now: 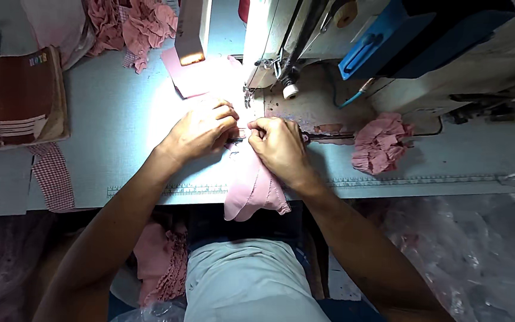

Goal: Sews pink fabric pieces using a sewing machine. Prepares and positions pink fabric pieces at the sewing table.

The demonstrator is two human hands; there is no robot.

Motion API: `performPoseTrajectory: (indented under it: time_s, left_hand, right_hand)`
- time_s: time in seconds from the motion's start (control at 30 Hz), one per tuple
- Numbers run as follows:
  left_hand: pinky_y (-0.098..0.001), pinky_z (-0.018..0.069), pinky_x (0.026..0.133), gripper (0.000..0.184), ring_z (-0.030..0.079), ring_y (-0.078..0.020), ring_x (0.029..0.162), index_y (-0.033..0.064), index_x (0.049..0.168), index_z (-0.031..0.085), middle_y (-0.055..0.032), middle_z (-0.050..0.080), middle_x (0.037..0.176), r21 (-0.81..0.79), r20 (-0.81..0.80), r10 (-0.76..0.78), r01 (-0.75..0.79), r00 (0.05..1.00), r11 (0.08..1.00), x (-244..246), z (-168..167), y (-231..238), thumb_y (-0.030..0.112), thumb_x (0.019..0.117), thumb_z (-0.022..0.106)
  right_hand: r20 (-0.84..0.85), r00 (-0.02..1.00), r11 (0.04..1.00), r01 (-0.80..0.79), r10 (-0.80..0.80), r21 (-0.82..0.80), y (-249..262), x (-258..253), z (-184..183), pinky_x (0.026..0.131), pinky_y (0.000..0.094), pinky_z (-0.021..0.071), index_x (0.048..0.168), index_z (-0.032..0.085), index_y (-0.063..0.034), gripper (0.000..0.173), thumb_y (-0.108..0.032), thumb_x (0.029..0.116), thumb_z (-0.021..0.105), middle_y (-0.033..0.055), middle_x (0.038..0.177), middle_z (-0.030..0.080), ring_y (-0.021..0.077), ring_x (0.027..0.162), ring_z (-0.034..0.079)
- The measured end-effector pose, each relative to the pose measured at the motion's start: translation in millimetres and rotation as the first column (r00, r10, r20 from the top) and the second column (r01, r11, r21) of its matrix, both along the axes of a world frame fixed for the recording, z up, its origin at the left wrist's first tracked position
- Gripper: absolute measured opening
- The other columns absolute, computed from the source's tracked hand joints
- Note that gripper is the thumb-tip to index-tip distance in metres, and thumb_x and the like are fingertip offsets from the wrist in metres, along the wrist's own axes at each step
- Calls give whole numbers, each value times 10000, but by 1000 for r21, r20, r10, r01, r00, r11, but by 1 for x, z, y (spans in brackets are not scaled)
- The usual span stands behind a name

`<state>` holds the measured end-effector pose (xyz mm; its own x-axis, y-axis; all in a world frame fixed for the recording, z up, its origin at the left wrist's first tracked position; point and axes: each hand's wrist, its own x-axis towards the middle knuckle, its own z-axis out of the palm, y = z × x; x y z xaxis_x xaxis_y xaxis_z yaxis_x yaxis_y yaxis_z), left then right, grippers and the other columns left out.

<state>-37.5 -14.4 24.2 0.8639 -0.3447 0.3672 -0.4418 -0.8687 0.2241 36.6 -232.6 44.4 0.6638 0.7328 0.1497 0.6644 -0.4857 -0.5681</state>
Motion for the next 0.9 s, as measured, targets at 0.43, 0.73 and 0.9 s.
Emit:
performPoseTrajectory:
  time_s: [0.43, 0.73, 0.9]
  left_hand:
    - [-399, 413, 1161, 340, 595, -277, 1313, 77, 1197, 750, -74, 720, 1278, -158, -77, -74, 61, 994, 986, 3, -14, 3, 98, 968, 499]
    - [-400, 408, 1171, 359, 582, -268, 1332, 82, 1214, 745, -67, 711, 1299, -162, -73, -62, 49, 995, 986, 18, -17, 17, 90, 966, 485]
    - [-392, 408, 1170, 366, 587, -266, 1330, 76, 1220, 742, -68, 717, 1290, -166, -66, -42, 31, 997, 986, 26, -17, 22, 95, 968, 477]
  right_hand:
    - [127, 992, 1000, -3, 7, -26, 3, -1, -8, 727, 498, 500, 1091, 745, -56, 178, -121, 978, 624, 138, 910, 639, 304, 836, 640]
    - [275, 961, 995, 9, 19, -98, 10, 2, -10, 769, 516, 457, 1140, 739, -77, 212, -136, 984, 609, 150, 994, 623, 347, 967, 603]
    - [366, 931, 982, 63, 7, -177, 13, 8, -16, 811, 548, 417, 1239, 730, -143, 280, -196, 1022, 561, 152, 1072, 636, 378, 1051, 573]
